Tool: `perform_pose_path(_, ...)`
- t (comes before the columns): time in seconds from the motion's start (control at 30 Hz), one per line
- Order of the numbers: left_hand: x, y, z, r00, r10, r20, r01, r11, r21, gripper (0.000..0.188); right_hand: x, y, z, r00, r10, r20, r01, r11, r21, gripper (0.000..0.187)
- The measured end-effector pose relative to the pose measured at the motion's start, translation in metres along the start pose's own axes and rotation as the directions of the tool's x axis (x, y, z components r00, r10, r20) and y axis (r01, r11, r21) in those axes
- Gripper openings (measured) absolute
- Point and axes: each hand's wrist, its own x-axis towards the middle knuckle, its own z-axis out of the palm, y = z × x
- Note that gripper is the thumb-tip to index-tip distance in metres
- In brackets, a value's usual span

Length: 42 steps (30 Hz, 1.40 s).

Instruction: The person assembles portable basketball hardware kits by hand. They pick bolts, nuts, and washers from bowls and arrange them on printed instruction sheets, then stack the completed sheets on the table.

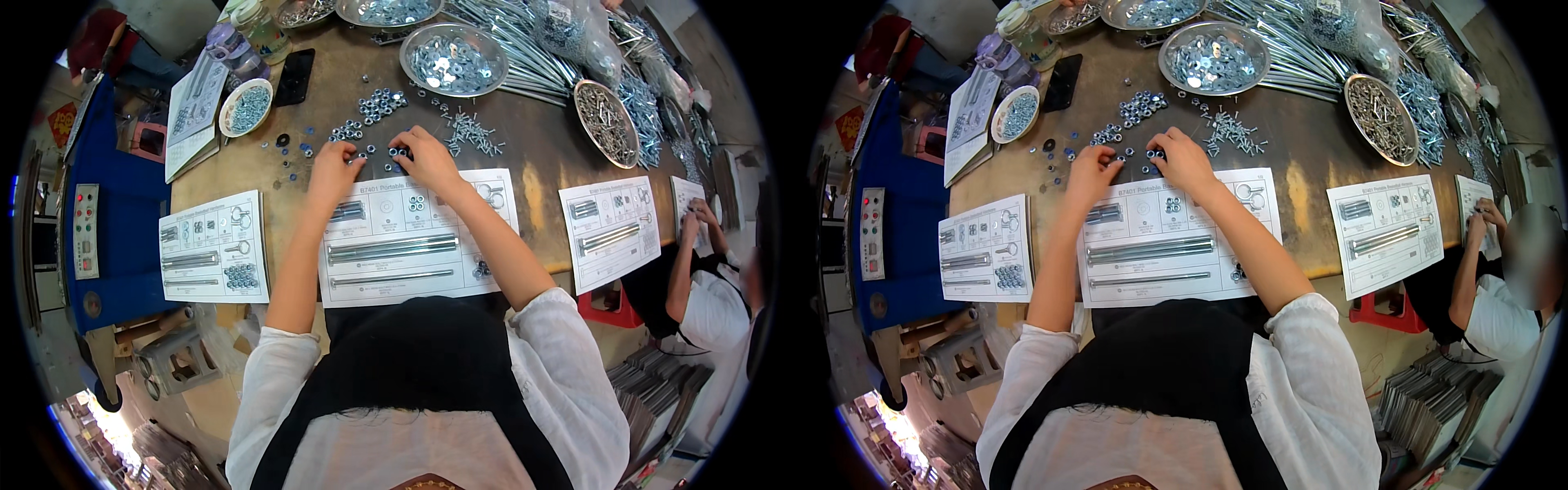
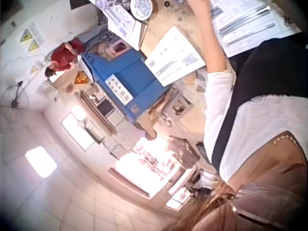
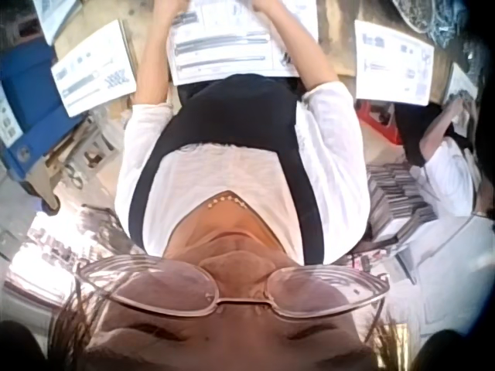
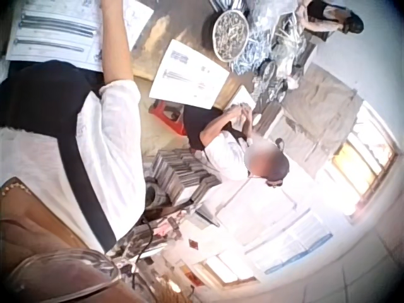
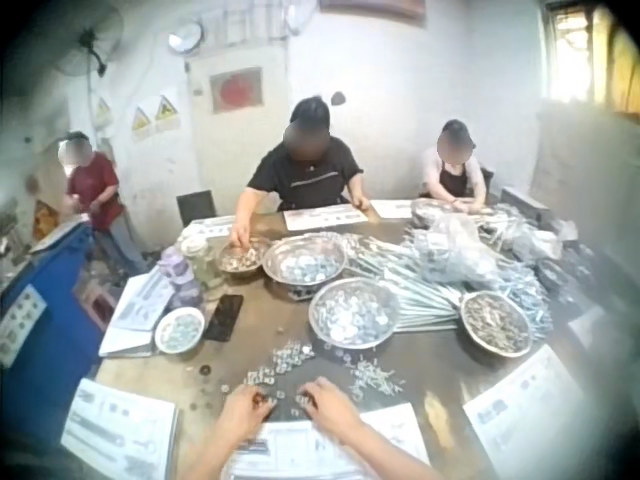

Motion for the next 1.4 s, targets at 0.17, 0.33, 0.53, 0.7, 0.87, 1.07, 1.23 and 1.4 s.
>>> perform_pose_path(0.17,0.007,0.021,0.014,0.988,0.155,0.004,-0.155,0.981,0.118,0.029,0.006,0.004,-0.004,0.998,-0.052,-0.020,0.052,0.998,0.031,0.019)
perform_pose_path(0.33,0.009,0.020,0.013,0.975,0.219,0.027,-0.221,0.969,0.109,0.022,-0.009,0.006,-0.046,0.991,0.094,-0.100,-0.060,0.951,0.302,0.021)
perform_pose_path(0.53,0.001,0.050,0.012,0.982,0.170,0.080,-0.168,0.985,-0.037,0.022,-0.087,0.028,-0.117,0.965,0.237,-0.109,-0.188,0.921,0.340,0.019)
perform_pose_path(0.7,-0.062,0.128,0.033,0.923,0.299,0.242,-0.223,0.928,-0.298,0.025,-0.168,0.015,-0.146,0.954,0.291,0.067,-0.299,0.923,0.241,0.019)
perform_pose_path(0.87,-0.114,0.164,0.080,0.829,0.408,0.383,-0.356,0.912,-0.203,0.022,-0.202,0.012,-0.145,0.965,0.217,0.146,-0.234,0.966,0.112,0.022)
perform_pose_path(1.07,-0.127,0.170,0.097,0.833,0.375,0.406,-0.406,0.914,-0.013,0.019,-0.211,0.023,-0.137,0.976,0.190,0.109,-0.201,0.975,0.096,0.022)
perform_pose_path(1.23,-0.129,0.169,0.102,0.812,0.485,0.324,-0.509,0.861,-0.010,0.014,-0.212,0.029,-0.139,0.991,0.119,0.063,-0.123,0.991,0.060,0.017)
perform_pose_path(1.4,-0.138,0.172,0.098,0.816,0.469,0.338,-0.475,0.877,-0.071,0.014,-0.215,0.030,-0.137,0.988,0.140,0.062,-0.145,0.986,0.081,0.015)
